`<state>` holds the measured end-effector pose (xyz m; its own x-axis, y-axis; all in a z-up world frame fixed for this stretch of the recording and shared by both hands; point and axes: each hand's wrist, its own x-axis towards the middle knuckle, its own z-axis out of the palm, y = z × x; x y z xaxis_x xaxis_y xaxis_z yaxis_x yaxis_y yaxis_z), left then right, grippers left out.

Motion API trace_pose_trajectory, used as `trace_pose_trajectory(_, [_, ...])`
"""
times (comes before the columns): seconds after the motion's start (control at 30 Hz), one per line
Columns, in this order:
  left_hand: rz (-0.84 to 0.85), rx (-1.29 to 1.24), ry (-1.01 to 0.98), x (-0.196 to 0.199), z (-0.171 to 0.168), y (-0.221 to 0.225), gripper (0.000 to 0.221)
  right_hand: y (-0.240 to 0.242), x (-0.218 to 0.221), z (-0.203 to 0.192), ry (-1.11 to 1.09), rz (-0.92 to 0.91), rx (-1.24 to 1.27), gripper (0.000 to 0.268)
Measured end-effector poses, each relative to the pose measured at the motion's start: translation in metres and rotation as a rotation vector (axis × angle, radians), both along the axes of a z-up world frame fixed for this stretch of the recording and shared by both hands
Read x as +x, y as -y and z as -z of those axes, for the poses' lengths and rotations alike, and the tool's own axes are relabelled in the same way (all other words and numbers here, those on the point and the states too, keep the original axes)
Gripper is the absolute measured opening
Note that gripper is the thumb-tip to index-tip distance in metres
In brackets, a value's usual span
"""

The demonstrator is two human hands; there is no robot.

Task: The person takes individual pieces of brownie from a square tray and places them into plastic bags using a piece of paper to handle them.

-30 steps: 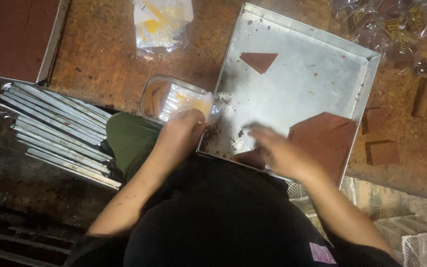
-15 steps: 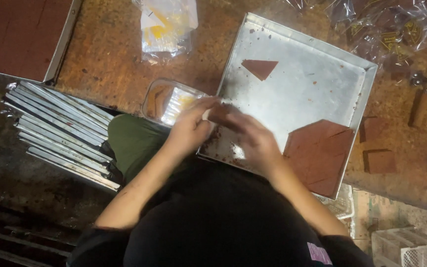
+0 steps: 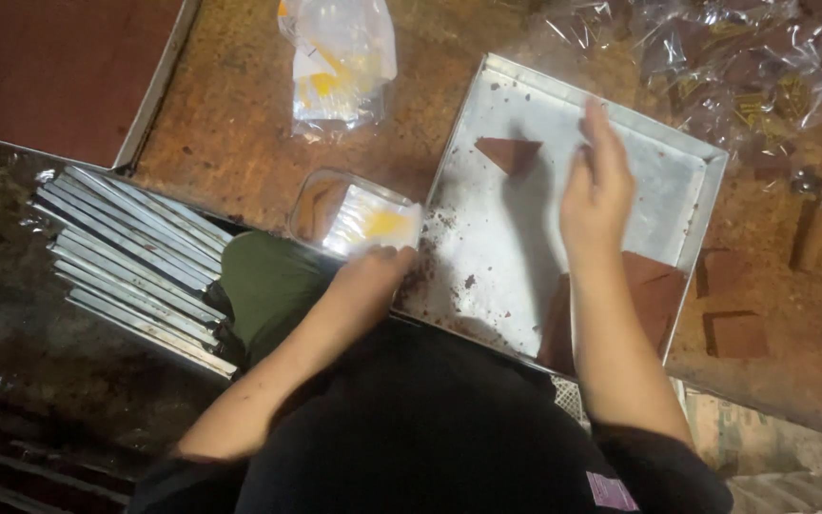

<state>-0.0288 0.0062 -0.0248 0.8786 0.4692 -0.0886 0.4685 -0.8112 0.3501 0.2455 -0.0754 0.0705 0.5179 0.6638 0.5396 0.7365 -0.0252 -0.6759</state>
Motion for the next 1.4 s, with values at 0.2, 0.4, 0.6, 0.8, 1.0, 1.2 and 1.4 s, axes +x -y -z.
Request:
trace_pose_trajectory(0.2, [-0.184,-0.213,0.37,0.001,0.004,-0.012,0.023,-0.068,0.067,0.138,0.005,-0.067,-0.762,0.073])
trace_pose_trajectory(0.4, [-0.32,-0.46,0.458,-0.001,-0.013,-0.016,0.023,-0.024,-0.038,-0.016,-0.296,-0.352,-1.038,0.084])
trace_pose_trajectory(0.6, [-0.135,-0.57,0.49,0.03,-0.076,-0.009,0.038,0.022,-0.066,0.006,-0.282,-0.407,-0.723,0.046])
trace_pose_trajectory(0.8, [0.208,-0.365,0.562,0.046,-0.056,0.036,0.043,0.063,-0.061,0.047,-0.355,-0.076,-0.759,0.039])
trace_pose_trajectory(1.0, [0.052,-0.112,0.582,0.035,-0.007,0.006,0.024,0.085,-0.018,-0.018,-0.378,-0.216,-0.295,0.036])
trace_pose_trajectory(1.2, [-0.004,0.306,0.13,0.004,0.015,-0.019,0.007,0.128,0.057,0.027,0.322,-0.146,-1.16,0.064])
trace_pose_trajectory(1.4, [-0.326,-0.208,0.278,0.0,0.015,-0.024,0.014,0.169,0.103,0.124,0.54,0.137,-0.997,0.032])
